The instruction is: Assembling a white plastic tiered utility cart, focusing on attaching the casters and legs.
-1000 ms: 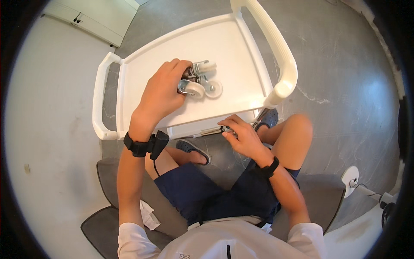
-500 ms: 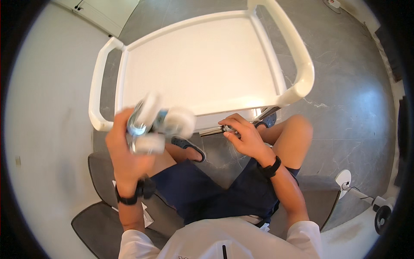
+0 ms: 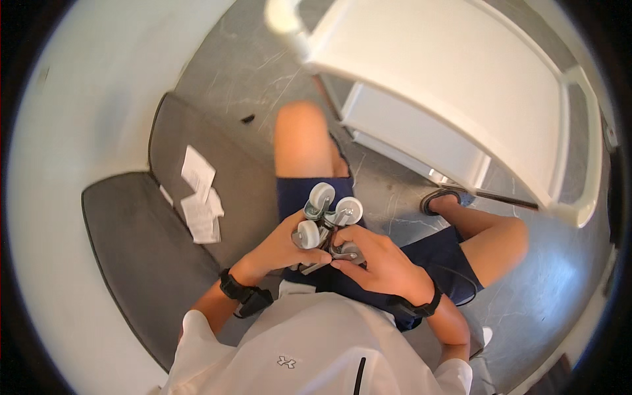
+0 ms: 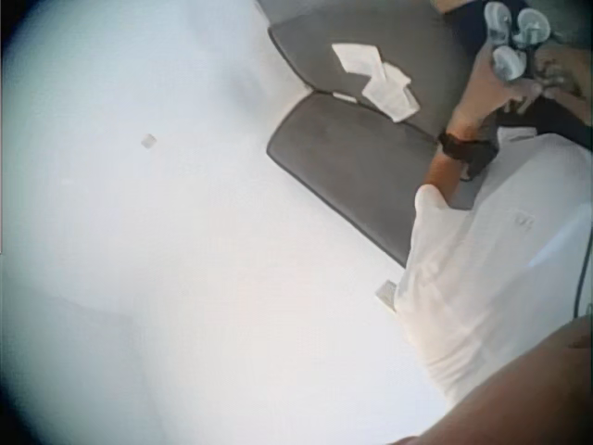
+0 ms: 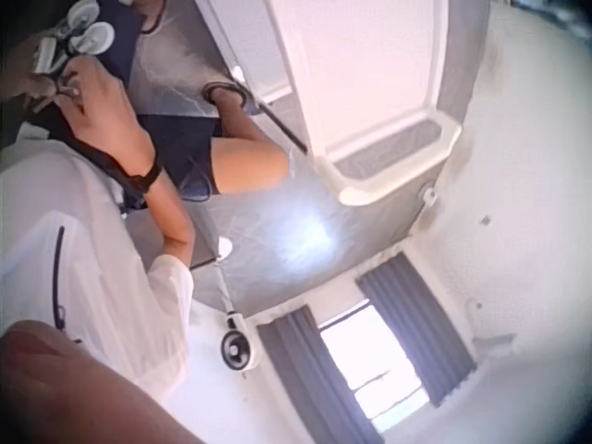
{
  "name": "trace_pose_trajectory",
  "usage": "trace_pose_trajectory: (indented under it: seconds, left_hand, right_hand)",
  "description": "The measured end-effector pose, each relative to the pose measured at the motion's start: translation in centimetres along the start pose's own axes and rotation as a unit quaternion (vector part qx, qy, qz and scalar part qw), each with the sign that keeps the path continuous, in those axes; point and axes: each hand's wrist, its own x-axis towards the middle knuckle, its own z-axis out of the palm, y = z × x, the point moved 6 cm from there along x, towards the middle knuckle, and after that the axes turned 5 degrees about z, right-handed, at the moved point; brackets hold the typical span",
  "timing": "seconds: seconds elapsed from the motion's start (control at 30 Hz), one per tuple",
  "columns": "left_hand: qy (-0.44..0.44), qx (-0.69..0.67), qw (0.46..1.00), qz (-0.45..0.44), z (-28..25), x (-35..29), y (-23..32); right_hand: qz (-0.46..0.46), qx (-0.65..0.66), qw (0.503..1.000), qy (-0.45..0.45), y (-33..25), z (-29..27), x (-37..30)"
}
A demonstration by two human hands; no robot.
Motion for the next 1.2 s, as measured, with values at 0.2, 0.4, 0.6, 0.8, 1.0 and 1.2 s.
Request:
trace_pose_trajectory:
  seconds: [0.2, 0.4, 0.6, 0.8, 1.0, 1.2]
  left_hand:
    - [0.052, -0.027, 0.998, -0.009, -4.8, -5.1, -5.5]
    - [0.208, -0.208, 0.955, -0.046, -9.0, -8.9, -8.4]
    - [0.436, 0.12, 0.891, -0.049, -21.4, -10.9, -17.9]
    - [0.526, 0.26, 0.81, -0.02, -24.4, -11.6, -22.1]
    - [0.447, 0.242, 0.842, -0.179, -25.4, -13.0, -25.3]
    - [0.458, 0.206, 0.854, -0.139, -26.5, -14.0, -27.1]
  right_hand:
    - [-0.009, 0.023, 0.997, -0.071, 1.1, 5.7, 3.6]
    - [0.022, 0.034, 0.996, -0.08, 2.0, 7.9, 6.9]
    - [0.021, 0.026, 0.997, 0.069, 3.9, 0.7, 5.5]
    - [0.107, 0.052, 0.964, 0.236, 7.8, -9.5, -1.5]
    - [0.111, 0.042, 0.927, 0.356, 10.1, -15.1, -5.7]
    - [0.143, 0.006, 0.924, 0.355, 11.0, -16.9, -5.9]
